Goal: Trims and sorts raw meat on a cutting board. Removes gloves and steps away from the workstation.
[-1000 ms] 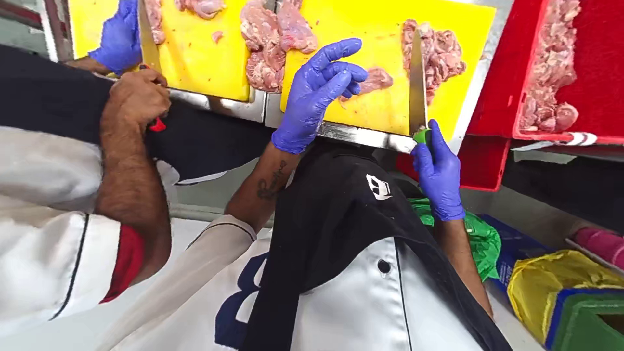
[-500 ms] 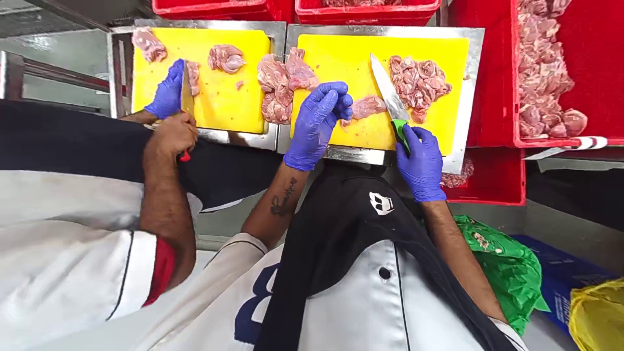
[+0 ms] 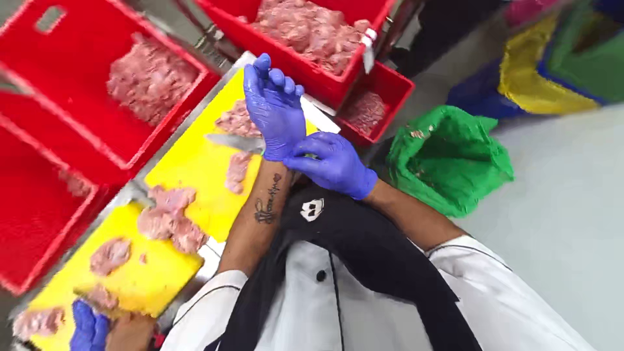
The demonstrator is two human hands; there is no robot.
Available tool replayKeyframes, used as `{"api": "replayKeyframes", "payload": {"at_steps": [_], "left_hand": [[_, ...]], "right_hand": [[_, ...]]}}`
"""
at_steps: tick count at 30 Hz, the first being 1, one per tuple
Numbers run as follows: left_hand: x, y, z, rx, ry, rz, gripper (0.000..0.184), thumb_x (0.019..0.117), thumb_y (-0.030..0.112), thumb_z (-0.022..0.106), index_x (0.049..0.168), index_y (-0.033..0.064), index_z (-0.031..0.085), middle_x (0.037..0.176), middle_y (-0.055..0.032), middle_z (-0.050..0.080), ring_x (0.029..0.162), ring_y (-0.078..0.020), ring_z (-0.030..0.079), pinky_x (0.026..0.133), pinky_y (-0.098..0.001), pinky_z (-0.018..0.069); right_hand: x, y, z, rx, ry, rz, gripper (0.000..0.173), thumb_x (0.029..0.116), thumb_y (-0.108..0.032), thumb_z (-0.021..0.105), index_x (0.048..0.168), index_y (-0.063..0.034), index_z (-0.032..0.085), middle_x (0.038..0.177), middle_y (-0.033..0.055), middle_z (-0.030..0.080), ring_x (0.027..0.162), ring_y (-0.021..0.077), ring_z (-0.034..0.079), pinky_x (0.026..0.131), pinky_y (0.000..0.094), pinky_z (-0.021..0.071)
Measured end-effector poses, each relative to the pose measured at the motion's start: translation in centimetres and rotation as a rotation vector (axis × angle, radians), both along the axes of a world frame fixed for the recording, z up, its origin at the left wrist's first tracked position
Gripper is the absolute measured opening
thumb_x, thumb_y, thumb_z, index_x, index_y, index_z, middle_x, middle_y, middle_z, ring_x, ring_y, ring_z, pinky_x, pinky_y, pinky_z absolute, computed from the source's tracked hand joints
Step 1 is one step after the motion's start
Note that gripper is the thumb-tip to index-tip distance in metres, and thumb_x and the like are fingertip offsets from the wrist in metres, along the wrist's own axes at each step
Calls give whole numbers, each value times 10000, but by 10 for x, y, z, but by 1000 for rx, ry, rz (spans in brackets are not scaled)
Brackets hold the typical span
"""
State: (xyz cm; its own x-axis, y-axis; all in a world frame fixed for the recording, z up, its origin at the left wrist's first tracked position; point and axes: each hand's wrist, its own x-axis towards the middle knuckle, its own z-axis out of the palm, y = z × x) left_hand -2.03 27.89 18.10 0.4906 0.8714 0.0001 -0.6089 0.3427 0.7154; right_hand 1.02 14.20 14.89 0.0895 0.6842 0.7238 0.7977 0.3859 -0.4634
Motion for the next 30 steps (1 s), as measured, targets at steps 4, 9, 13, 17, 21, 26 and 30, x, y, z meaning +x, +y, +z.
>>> {"api": "replayKeyframes", "payload": {"at_steps": [4,9,13,17,21,26,30], "left_hand": [[59,-31,-18,-13,152,-173,453,1130,304,203,955,229,614,647,97,580,601,-64,584,612,-255,537],[111,-69,-56,59,378,-344,326,1126,258,289,1249,158,573,821,71,625,651,-63,596,632,-264,559],[147,-110,-71,54,575,-436,325,1076,83,468,1384,-8,521,1122,-75,702,873,-99,686,785,-265,581],[150,-143,-82,297,597,-661,402,1123,215,373,1435,24,541,1371,-111,636,1267,-158,600,1091,-373,500],[141,-164,-54,566,647,-966,485,1092,203,329,1511,1,467,1522,-128,532,1416,-148,489,1206,-382,397],[108,-177,-27,611,478,-1224,498,1100,350,395,1432,9,541,1406,-108,623,1318,-124,574,1152,-371,459],[90,-163,-28,405,325,-1251,514,1114,328,372,1434,-48,514,1403,-169,617,1311,-210,594,1150,-419,478]], "right_hand": [[34,-31,-12,-8,51,-298,118,950,-123,706,1020,-98,798,981,110,753,938,219,716,814,354,590],[78,-61,-31,-52,118,-631,121,956,-153,695,993,-87,789,958,91,759,915,188,730,819,319,605],[134,-72,-53,-54,190,-800,114,930,-120,688,962,-57,777,964,89,765,913,171,742,825,311,619],[185,-87,-69,-161,302,-946,140,937,-160,670,980,-90,783,977,58,761,862,143,730,785,326,618],[211,-126,-75,-247,372,-1157,165,943,-172,652,996,-80,779,969,70,757,831,169,724,778,367,618],[226,-216,-51,-346,483,-1462,237,990,-242,604,1057,-74,757,947,91,749,865,210,726,819,444,607],[189,-263,-19,-324,459,-1554,284,1020,-258,571,1136,-46,720,1050,152,730,961,272,712,881,517,574]]}}
